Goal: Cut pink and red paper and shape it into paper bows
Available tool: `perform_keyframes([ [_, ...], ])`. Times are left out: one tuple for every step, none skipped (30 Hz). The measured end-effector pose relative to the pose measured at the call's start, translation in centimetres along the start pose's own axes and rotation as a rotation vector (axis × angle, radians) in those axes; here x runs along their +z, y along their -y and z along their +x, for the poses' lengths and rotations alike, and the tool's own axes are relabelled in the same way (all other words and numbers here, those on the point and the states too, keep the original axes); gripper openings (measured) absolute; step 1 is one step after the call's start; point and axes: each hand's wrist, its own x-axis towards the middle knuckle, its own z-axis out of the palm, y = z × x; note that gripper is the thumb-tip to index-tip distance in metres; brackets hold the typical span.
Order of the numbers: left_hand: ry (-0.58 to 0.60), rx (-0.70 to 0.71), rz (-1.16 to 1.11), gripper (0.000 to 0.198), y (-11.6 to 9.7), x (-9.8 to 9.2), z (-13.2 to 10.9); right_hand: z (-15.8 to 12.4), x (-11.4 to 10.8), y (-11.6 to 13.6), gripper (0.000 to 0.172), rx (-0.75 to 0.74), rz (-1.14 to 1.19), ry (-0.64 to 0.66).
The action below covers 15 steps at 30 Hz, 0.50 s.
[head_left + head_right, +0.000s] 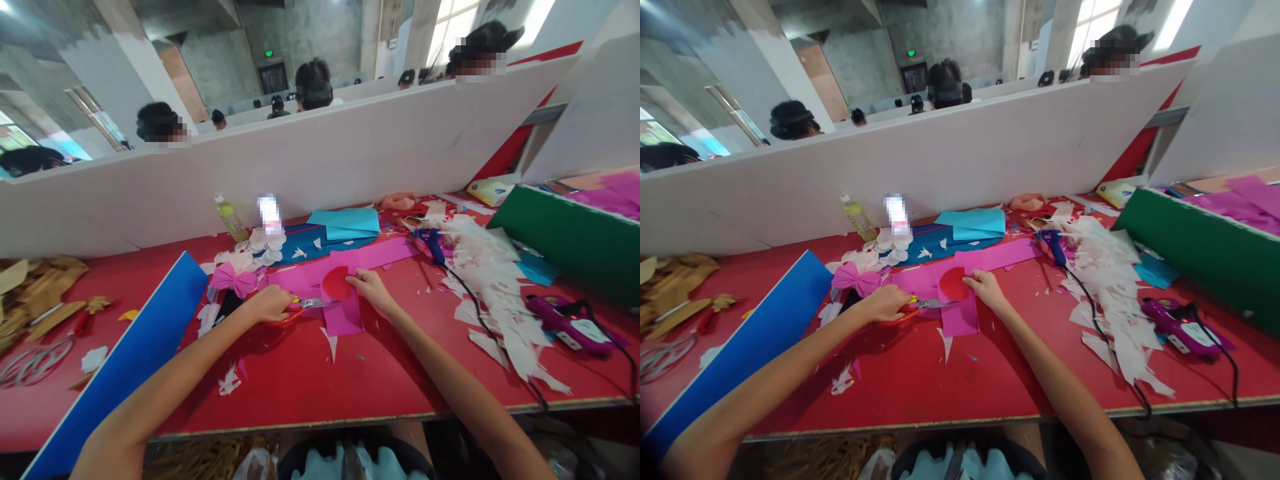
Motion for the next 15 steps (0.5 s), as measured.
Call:
perform_keyframes([
  [0.000,0.001,0.000,0.024,0.0,0.0,0.0,0.0,0.0,0.0,0.046,0.001,-0.001,0.001],
  [-0.003,0.000,-0.003,0.024,-0.1,0.1,0.1,0.1,0.0,-0.1,0.046,0.002,-0.002,-0.001],
  [-0.011,-0.002,-0.011,0.026,-0.1,0.1,0.1,0.1,0.0,-0.1,0.046,0.002,-0.004,-0.003],
  [-0.027,-0.003,-0.023,0.029,-0.2,0.1,0.2,0.1,0.0,0.0,0.047,0.003,-0.005,-0.003],
  [-0.043,-0.004,-0.040,0.031,-0.3,0.2,0.2,0.1,0.0,0.0,0.047,0.004,-0.007,-0.002],
  [-0.059,-0.007,-0.058,0.032,-0.4,0.3,0.3,0.1,0.0,0.0,0.047,0.006,-0.007,-0.001],
  [-0.068,-0.008,-0.075,0.033,-0.5,0.3,0.4,0.1,0.0,0.0,0.048,0.007,-0.007,0.003],
  [-0.071,-0.012,-0.087,0.033,-0.6,0.4,0.5,0.1,0.1,0.0,0.048,0.007,-0.005,0.008],
  [-0.067,-0.017,-0.093,0.033,-0.6,0.5,0.7,0.1,0.1,0.0,0.048,0.005,-0.003,0.013],
  [-0.061,-0.020,-0.096,0.032,-0.7,0.6,0.8,0.1,0.1,0.0,0.048,0.002,-0.003,0.016],
  [-0.057,-0.020,-0.098,0.032,-0.7,0.7,0.9,0.1,0.1,0.0,0.048,-0.003,-0.005,0.017],
  [-0.057,-0.017,-0.102,0.032,-0.8,0.8,1.1,0.1,0.1,0.0,0.048,-0.006,-0.007,0.015],
  [-0.059,-0.013,-0.109,0.033,-0.9,0.9,1.3,0.1,0.2,0.0,0.048,-0.008,-0.008,0.011],
  [-0.060,-0.013,-0.117,0.033,-0.9,1.0,1.4,0.0,0.2,0.0,0.048,-0.009,-0.009,0.005],
  [-0.060,-0.015,-0.126,0.033,-1.0,1.1,1.6,0.0,0.2,-0.1,0.049,-0.007,-0.009,0.004],
])
